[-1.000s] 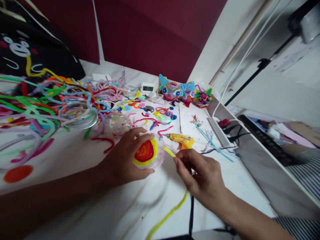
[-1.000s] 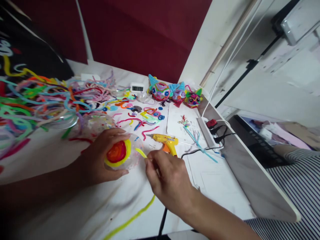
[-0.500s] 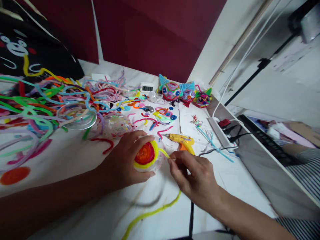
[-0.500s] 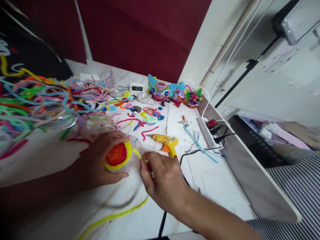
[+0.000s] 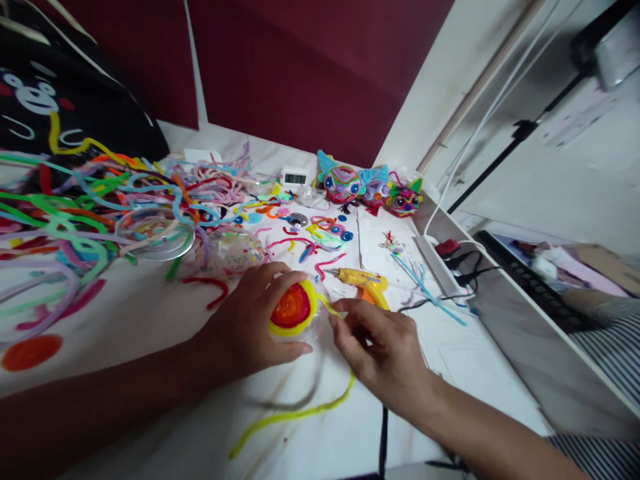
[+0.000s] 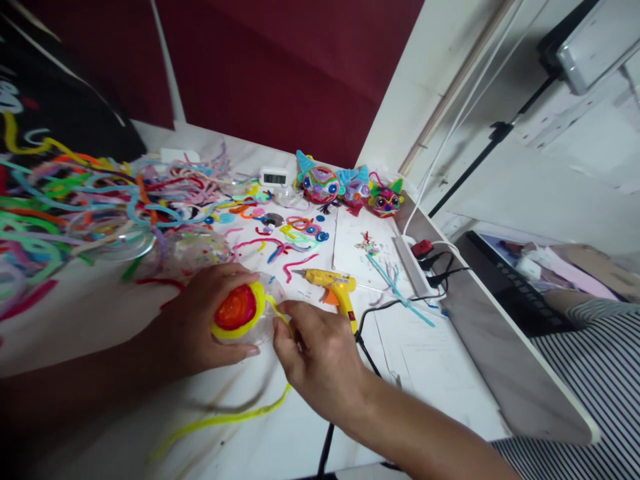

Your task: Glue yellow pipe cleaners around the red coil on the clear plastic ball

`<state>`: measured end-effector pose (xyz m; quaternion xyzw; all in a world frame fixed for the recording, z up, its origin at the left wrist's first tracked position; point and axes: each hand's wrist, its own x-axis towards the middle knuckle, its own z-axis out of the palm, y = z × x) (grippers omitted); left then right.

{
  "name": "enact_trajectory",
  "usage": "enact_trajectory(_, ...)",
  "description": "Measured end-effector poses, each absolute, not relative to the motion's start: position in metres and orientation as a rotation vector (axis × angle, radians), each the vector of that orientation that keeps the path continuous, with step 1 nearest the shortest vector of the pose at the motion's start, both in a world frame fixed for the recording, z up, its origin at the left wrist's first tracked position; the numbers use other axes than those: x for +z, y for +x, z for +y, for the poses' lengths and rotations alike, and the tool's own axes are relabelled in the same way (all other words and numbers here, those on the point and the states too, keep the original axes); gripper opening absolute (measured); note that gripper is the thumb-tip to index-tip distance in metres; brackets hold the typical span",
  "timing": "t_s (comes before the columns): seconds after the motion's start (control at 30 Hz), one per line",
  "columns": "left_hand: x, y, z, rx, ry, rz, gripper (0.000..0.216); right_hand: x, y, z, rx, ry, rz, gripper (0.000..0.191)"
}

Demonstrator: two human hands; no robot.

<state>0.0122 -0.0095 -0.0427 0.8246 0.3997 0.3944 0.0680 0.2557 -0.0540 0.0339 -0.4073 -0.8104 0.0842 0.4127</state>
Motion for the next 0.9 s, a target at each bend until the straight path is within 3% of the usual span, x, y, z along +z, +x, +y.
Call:
enact_trajectory(0.17, -0.046, 0.013, -0.008, 1.224, 2.48, 1.212, 0.101, 0.028, 0.253, -0.054, 0.289, -1.032, -1.965, 0.013)
enact_trajectory(0.47, -0.044, 0.013, -0.008, 1.217, 2.447, 1.237, 0.099, 0.021, 0.25, -0.047, 0.792, -1.153, -1.728, 0.017)
enact_trajectory(0.9, -0.043, 0.013, -0.01, 1.209, 2.454, 1.235, 0.099, 0.02, 0.247, -0.048, 0.792, -1.122, -1.699, 0.02)
